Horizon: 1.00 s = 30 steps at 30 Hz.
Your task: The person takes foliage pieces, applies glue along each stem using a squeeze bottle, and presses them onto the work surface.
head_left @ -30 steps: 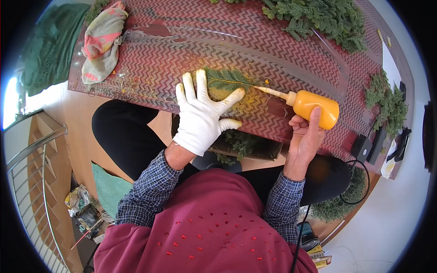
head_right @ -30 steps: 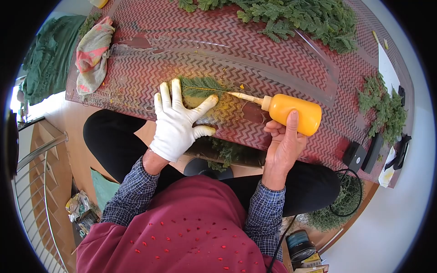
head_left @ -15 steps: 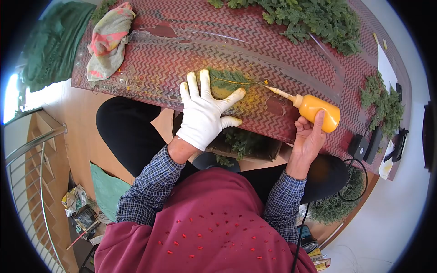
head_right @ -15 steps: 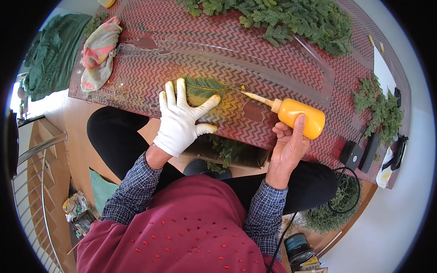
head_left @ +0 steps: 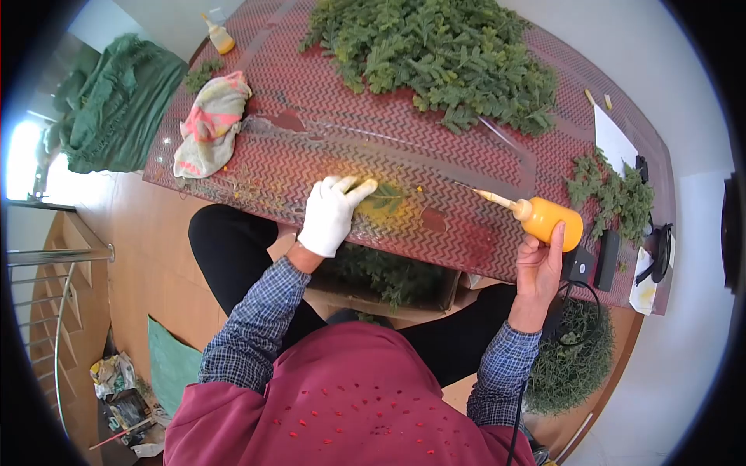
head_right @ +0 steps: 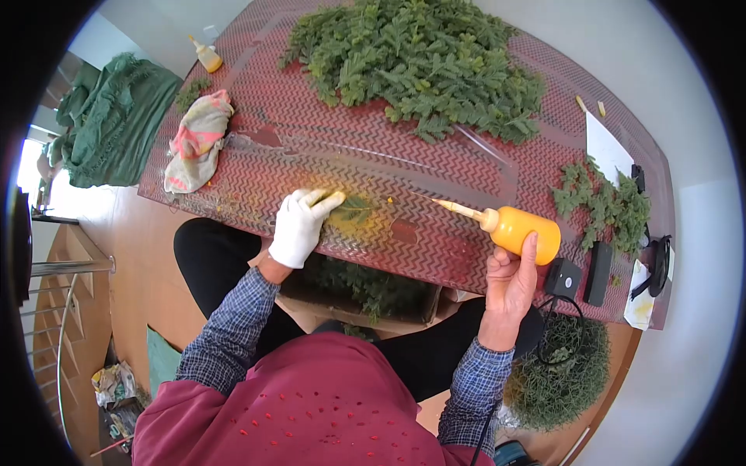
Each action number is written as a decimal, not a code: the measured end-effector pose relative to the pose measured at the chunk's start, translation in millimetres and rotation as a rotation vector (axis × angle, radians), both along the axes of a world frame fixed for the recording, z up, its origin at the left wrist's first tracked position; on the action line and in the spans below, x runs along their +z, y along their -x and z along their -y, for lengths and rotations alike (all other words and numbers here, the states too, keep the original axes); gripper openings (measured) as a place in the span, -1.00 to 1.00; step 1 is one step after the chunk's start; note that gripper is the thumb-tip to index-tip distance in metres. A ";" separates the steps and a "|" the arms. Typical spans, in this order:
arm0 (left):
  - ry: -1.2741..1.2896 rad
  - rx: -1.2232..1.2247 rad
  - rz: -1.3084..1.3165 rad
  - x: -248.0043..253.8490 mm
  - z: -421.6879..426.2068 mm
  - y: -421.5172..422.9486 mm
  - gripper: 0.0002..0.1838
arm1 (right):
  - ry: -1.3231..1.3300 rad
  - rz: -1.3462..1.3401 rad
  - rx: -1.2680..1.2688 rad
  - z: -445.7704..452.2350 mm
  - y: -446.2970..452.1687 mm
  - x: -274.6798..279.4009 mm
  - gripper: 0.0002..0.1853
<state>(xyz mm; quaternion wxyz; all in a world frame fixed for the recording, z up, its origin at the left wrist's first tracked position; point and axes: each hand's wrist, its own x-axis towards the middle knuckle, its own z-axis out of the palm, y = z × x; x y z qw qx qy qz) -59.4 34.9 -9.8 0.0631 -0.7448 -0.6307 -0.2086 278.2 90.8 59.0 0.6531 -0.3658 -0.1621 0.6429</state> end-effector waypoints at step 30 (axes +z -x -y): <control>0.435 0.358 0.702 -20.1 -124.4 -44.3 -0.74 | 0.073 -0.184 -0.155 2.4 -28.5 -11.1 -0.63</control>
